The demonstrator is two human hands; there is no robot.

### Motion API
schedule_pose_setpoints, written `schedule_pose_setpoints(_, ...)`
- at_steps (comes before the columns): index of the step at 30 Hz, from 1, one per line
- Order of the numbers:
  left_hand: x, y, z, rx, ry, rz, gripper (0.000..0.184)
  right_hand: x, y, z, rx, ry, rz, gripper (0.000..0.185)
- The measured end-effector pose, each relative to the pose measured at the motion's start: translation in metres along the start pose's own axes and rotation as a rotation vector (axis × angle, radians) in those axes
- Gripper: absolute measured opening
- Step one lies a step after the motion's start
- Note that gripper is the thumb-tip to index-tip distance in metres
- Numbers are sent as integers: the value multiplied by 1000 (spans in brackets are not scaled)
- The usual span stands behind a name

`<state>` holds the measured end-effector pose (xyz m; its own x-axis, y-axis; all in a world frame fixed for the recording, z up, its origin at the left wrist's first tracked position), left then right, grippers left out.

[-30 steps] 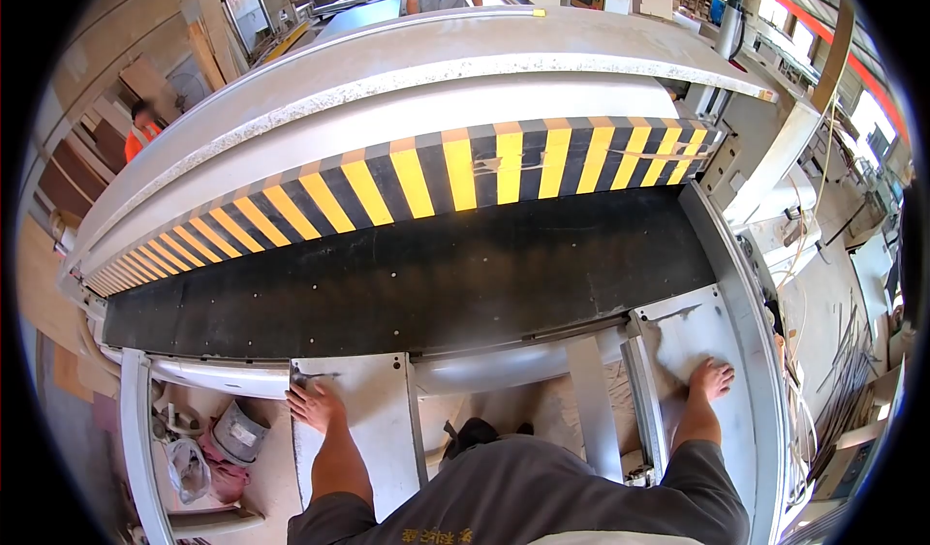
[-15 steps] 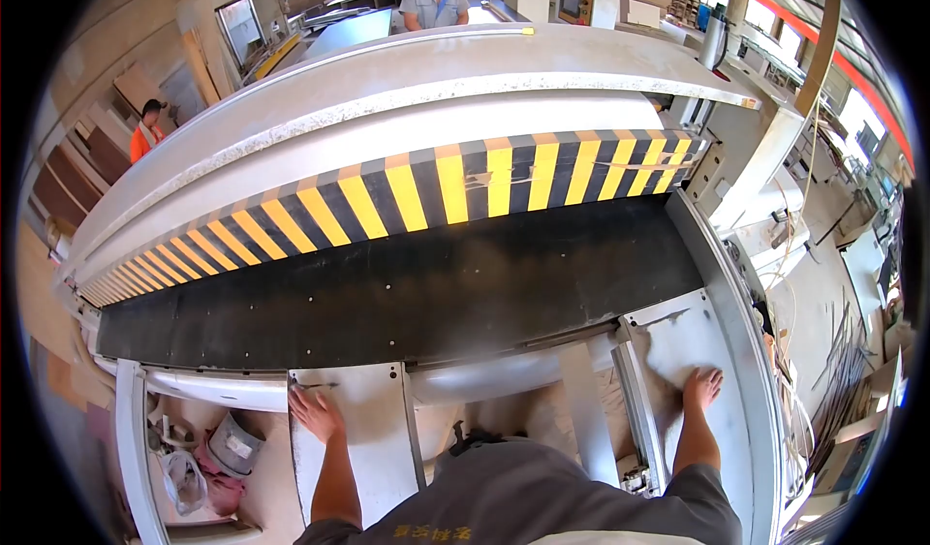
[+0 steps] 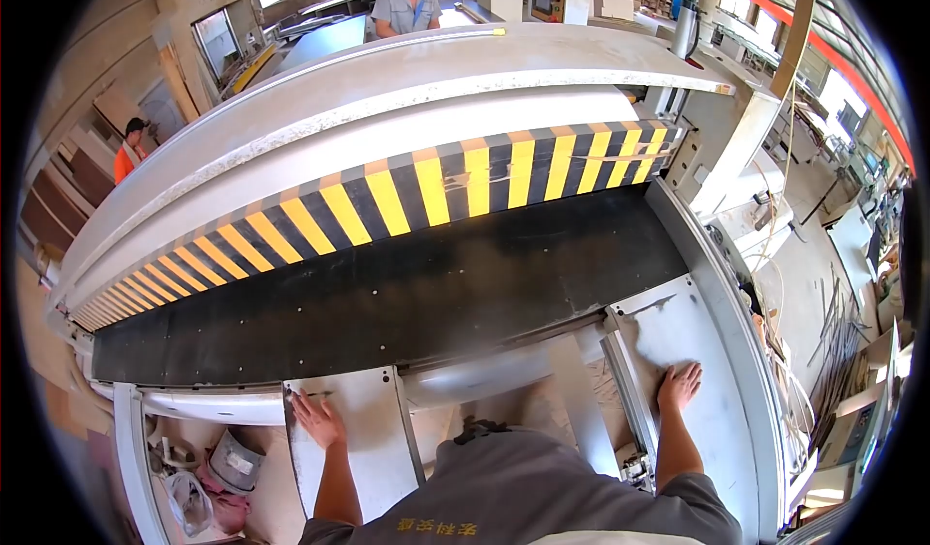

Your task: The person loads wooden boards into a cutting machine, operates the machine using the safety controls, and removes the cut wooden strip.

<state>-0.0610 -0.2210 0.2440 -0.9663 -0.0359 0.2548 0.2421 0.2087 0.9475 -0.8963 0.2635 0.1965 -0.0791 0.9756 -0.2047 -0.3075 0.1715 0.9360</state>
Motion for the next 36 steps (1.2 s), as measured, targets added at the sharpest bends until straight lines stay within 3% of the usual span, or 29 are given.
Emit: schedule_pose_setpoints(36, -8, -13, -8, -12, -64, 25, 63, 4, 2, -1, 81, -4, -20, 78)
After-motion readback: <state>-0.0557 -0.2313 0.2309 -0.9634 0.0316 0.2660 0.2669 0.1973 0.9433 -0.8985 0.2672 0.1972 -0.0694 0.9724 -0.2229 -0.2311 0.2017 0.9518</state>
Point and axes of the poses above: each hand's wrist, its own z-axis away from the middle knuckle, its own y-axis out of the back of the hand, x = y × z, the point moved 9 cm from there along -z, towards the middle knuckle, and after that the axes turned 15 degrees about -x, right-handed, at the moved point
